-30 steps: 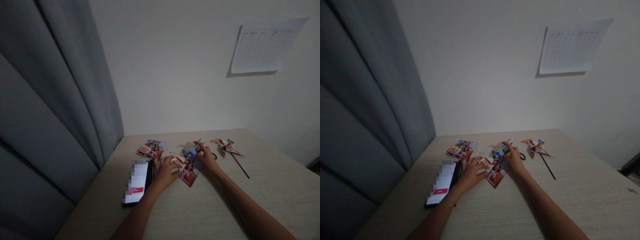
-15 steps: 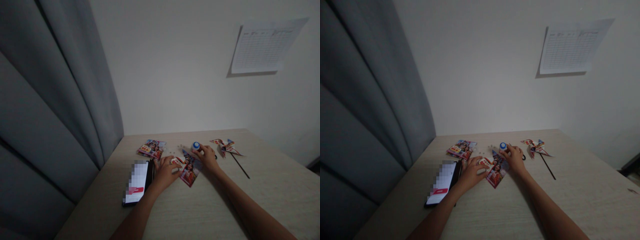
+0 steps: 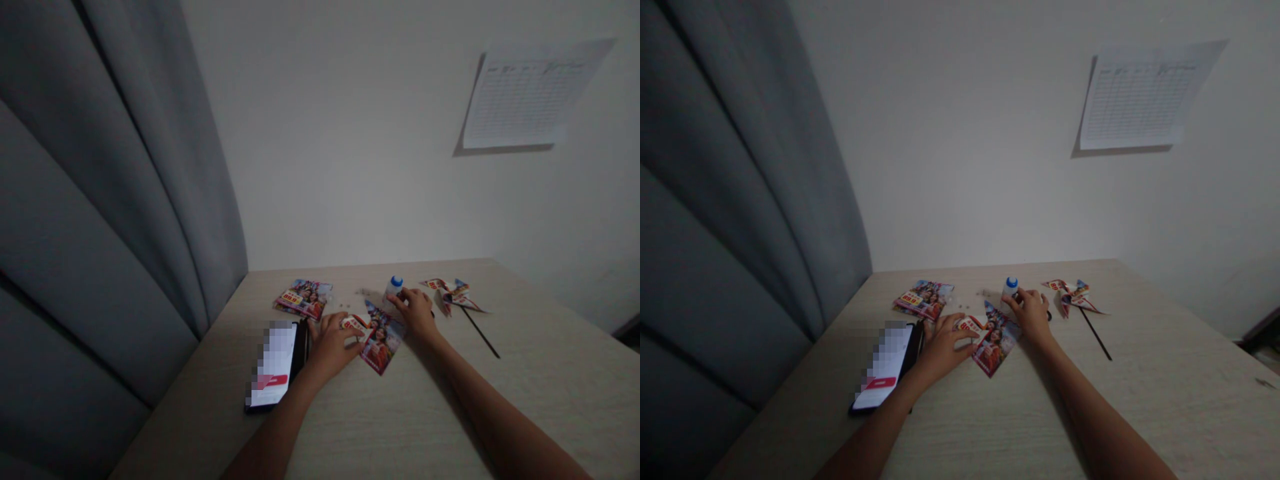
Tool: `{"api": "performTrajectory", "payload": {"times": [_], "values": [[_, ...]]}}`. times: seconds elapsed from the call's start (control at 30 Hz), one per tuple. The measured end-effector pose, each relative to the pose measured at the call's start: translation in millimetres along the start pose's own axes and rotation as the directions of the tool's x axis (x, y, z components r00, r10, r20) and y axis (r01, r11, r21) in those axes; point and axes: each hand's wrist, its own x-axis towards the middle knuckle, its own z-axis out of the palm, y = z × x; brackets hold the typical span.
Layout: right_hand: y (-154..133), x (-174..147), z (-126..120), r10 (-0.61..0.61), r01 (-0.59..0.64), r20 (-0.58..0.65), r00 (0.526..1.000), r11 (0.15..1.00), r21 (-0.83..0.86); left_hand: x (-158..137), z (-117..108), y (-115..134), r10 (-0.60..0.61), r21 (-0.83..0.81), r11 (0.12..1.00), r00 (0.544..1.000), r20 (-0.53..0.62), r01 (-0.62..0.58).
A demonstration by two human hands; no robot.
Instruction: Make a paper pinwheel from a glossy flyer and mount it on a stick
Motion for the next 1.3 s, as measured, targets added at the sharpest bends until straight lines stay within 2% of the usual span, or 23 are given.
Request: {"api": "performTrajectory", "payload": {"times": [0.4,0.97,1.13,1.3], "values": [[6.3,-0.4,8.9,-0.046,0.045,0.028,0.999,0.999,0.027,-0.6,-1.2,1.3,0.001,-0.004,1.0,1.0,-0.002,-0.001],[-3.0,-4.1,2.9,0.013,-0.021,0.08,0.997,0.994,0.104,-0.2,0.1,0.7,-0.005,0.005,1.0,1.0,0.0,0.005],[-7.9,-12.7,-0.2,-0.064,0.059,0.057,0.996,0.995,0.082,-0.8,0.0,1.2,-0.004,-0.006,1.0,1.0,-0.011,0.004],[-14.9,-21.4,-12.5,-0.158,0.148,0.089,0.983,0.983,0.109,-0.7,-0.3,0.8,-0.011,-0.022,1.0,1.0,-0.019,0.011]]}}
